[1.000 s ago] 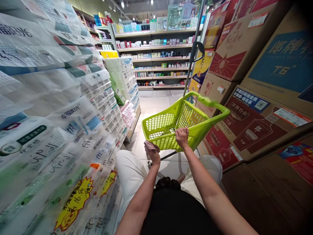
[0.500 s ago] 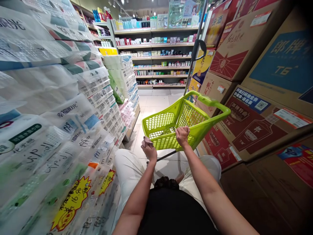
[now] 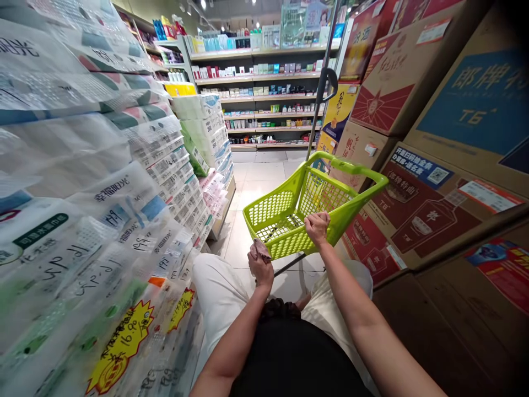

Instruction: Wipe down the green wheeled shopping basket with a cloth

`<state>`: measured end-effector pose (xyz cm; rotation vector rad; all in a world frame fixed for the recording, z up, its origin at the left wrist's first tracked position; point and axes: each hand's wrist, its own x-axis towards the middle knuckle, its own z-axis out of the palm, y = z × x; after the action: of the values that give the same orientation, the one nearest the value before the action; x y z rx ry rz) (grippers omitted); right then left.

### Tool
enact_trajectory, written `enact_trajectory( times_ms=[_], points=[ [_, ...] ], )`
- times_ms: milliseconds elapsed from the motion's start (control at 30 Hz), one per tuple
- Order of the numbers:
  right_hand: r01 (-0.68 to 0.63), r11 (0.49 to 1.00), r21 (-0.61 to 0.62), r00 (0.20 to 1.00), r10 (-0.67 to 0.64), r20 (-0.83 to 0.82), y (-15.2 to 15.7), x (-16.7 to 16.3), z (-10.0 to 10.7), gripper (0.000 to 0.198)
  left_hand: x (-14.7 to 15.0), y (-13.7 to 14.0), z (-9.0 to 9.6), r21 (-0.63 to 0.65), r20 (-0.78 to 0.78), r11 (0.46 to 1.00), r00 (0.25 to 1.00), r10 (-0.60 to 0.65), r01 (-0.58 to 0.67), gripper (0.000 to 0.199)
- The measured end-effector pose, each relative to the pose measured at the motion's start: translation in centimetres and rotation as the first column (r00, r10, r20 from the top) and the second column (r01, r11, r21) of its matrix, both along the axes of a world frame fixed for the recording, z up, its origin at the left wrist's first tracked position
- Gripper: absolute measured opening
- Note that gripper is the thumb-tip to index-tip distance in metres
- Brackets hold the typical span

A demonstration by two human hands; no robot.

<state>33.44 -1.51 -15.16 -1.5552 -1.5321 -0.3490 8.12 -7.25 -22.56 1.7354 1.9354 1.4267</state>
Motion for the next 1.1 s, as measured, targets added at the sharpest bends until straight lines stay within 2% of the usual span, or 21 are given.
enact_trajectory(
  times_ms=[167,400,567,633,767,867,967,1100],
  points=[
    [-0.040,0.999,-0.015,0.997,0.041,0.061,-1.0,-1.3,-0.7,0.032,-0.8,1.1,0.1,-0.030,0.006,0.999,0.999,-0.041,0.041,0.050],
    [-0.054,0.999,0.006,0.995,0.054,-0.080,-1.6,-3.2,-0.9,0.041,-1.4,0.4,-1.6,0.063,-0.053,0.993,0.994,-0.097,0.101,0.054],
    [-0.132,0.991,0.012,0.986,0.133,-0.103,-2.6,-2.0,-0.7,0.043,-3.2,3.6,0.2,-0.066,0.087,0.996,0.995,-0.051,0.057,0.055],
    [-0.133,0.991,0.019,0.986,0.134,-0.096,-2.9,-1.5,-0.8,0.041,-2.9,3.8,0.5,-0.115,0.149,0.992,0.988,-0.038,0.055,0.056],
    [-0.063,0.998,0.022,0.995,0.065,-0.079,-2.6,-1.4,-1.0,0.040,0.0,0.4,-1.0,-0.048,0.193,0.993,0.976,-0.098,0.109,0.065],
    [-0.039,0.999,0.014,0.994,0.040,-0.101,-2.1,-1.5,-1.0,0.040,1.9,-2.5,-2.4,0.013,0.151,0.982,0.971,-0.186,0.186,0.073],
    [-0.067,0.997,0.028,0.989,0.070,-0.129,-1.6,-1.2,-1.1,0.040,1.1,-2.2,-2.2,0.024,0.074,0.966,0.963,-0.257,0.256,0.076],
    [-0.141,0.989,0.036,0.980,0.145,-0.134,-1.4,-0.6,-1.1,0.040,-1.7,0.9,-0.4,-0.049,0.113,0.995,0.990,-0.084,0.090,0.065]
  ],
)
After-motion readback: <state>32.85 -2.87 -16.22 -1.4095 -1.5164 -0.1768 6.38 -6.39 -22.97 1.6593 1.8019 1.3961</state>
